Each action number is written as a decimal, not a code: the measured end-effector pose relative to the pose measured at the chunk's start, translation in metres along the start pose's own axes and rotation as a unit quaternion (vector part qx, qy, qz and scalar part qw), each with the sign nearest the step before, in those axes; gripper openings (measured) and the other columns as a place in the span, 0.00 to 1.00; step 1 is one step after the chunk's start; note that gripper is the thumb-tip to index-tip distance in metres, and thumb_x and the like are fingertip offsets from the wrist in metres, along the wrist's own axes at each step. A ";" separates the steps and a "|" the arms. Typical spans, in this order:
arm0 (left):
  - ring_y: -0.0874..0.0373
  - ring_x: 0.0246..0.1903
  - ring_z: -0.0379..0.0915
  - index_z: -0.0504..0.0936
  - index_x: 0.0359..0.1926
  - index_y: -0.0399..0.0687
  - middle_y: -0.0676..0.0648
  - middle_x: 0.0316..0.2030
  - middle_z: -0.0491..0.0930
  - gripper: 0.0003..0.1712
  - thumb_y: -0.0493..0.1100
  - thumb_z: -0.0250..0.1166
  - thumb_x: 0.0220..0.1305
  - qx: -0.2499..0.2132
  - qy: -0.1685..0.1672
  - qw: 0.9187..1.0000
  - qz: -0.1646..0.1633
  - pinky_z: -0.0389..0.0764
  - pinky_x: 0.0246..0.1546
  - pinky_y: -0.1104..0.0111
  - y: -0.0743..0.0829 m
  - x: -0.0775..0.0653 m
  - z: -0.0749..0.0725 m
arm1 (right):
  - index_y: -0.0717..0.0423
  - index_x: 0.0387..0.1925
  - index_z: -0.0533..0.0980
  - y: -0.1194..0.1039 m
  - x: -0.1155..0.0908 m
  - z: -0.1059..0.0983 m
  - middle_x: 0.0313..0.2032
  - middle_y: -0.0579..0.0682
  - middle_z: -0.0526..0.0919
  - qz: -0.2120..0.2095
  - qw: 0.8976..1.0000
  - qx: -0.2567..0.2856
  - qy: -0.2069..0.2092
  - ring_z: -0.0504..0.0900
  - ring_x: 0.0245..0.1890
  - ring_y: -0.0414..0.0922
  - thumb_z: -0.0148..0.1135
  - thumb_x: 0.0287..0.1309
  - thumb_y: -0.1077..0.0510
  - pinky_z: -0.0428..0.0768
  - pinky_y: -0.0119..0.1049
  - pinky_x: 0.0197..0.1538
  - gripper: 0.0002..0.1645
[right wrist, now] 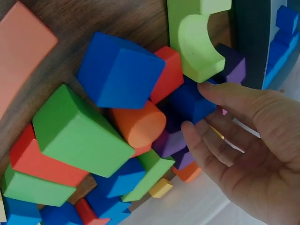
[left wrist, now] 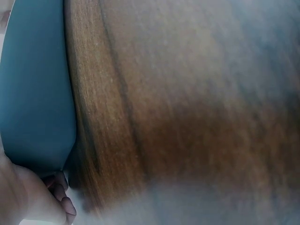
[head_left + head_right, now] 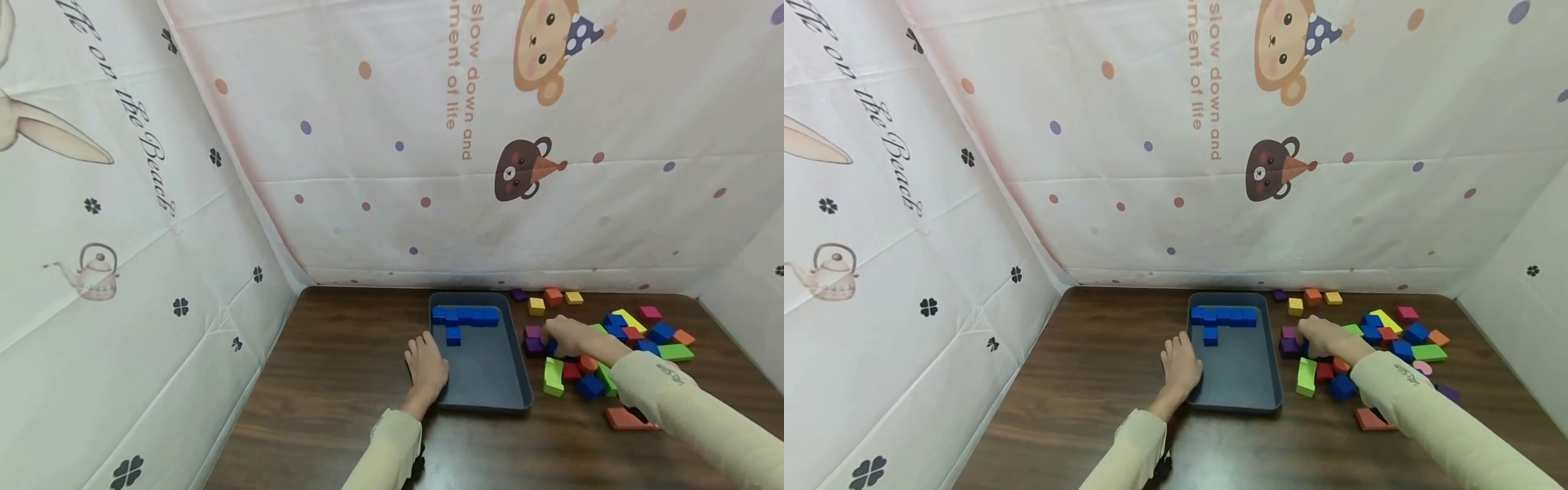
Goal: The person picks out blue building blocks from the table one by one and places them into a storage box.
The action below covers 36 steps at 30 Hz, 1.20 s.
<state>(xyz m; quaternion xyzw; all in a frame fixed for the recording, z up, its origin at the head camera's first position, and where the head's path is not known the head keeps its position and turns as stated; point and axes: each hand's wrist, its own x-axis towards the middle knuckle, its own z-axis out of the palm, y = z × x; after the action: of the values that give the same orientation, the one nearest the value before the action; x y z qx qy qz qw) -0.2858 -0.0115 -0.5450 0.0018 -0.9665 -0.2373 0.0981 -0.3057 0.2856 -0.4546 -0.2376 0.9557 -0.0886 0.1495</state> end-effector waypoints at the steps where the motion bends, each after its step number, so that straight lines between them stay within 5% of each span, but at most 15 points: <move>1: 0.46 0.44 0.65 0.72 0.53 0.38 0.40 0.44 0.77 0.24 0.39 0.72 0.61 -0.002 0.002 1.000 0.001 0.69 0.47 0.54 0.000 0.000 0.000 | 0.65 0.38 0.82 -0.001 -0.001 -0.002 0.38 0.59 0.85 -0.002 1.000 0.000 0.003 0.83 0.36 0.48 0.72 0.47 0.75 0.85 0.43 0.37 0.15; 14: 0.46 0.44 0.66 0.72 0.53 0.38 0.40 0.44 0.77 0.25 0.40 0.73 0.60 0.005 0.009 1.000 -0.001 0.70 0.47 0.54 -0.003 0.000 0.003 | 0.70 0.40 0.83 -0.016 0.006 -0.032 0.40 0.63 0.87 -0.043 0.996 -0.028 0.068 0.85 0.43 0.62 0.71 0.48 0.75 0.85 0.51 0.44 0.14; 21: 0.46 0.44 0.66 0.72 0.52 0.39 0.40 0.43 0.77 0.24 0.39 0.73 0.60 0.004 0.005 1.000 0.000 0.69 0.46 0.54 -0.002 0.000 0.004 | 0.70 0.43 0.82 -0.033 0.016 -0.034 0.41 0.64 0.85 -0.056 0.992 -0.032 0.111 0.84 0.45 0.63 0.70 0.48 0.74 0.84 0.51 0.45 0.17; 36: 0.47 0.43 0.66 0.72 0.51 0.40 0.41 0.44 0.78 0.23 0.40 0.74 0.60 0.005 0.001 1.000 -0.010 0.69 0.45 0.55 -0.002 -0.003 0.002 | 0.72 0.48 0.81 -0.080 0.054 -0.024 0.47 0.67 0.85 -0.065 0.990 -0.029 0.121 0.84 0.50 0.62 0.68 0.53 0.74 0.85 0.52 0.48 0.18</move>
<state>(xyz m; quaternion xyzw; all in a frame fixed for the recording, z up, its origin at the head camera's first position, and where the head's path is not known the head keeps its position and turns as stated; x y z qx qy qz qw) -0.2837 -0.0124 -0.5481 0.0121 -0.9674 -0.2338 0.0969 -0.3248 0.1926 -0.4257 -0.2909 0.9515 -0.0981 0.0201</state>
